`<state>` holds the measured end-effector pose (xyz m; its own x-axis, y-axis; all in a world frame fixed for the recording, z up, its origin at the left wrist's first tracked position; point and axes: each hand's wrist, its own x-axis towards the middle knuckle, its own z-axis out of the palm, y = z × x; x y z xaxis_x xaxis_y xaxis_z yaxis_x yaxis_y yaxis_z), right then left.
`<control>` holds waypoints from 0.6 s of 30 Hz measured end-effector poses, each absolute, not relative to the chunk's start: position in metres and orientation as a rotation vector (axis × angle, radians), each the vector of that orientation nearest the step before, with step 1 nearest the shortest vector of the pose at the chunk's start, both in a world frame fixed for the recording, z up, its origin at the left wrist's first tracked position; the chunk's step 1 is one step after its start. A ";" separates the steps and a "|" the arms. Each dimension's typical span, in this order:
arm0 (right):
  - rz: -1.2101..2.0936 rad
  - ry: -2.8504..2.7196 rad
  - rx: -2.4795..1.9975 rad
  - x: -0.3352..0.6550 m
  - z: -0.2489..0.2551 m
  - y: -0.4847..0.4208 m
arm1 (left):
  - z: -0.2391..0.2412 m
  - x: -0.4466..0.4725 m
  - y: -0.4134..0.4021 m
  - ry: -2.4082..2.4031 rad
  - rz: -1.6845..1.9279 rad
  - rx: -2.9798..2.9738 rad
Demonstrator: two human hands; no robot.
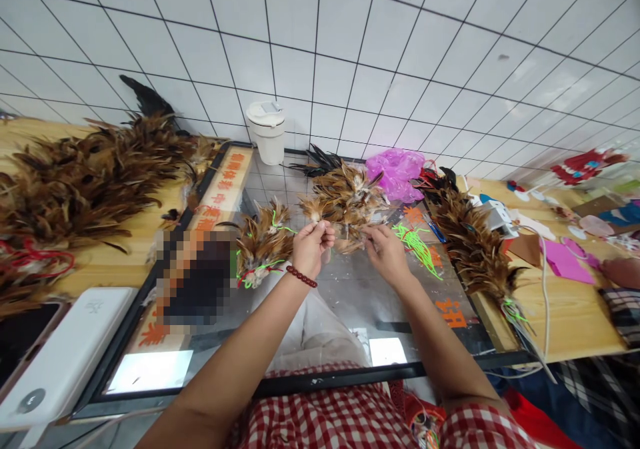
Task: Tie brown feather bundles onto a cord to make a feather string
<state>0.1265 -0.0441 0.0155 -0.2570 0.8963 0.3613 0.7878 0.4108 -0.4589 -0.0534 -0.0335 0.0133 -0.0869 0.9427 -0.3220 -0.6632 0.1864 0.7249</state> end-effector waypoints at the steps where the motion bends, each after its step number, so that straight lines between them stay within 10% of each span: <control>1: 0.136 -2.218 -1.444 0.126 0.019 -0.046 | 0.013 -0.053 -0.034 0.926 1.392 0.388; 8: 0.009 -2.482 -1.481 0.119 0.021 -0.050 | 0.015 -0.051 -0.037 0.918 1.370 0.397; 18: 1.363 -1.143 -1.134 0.113 0.018 -0.043 | 0.014 -0.045 -0.043 0.937 1.095 0.482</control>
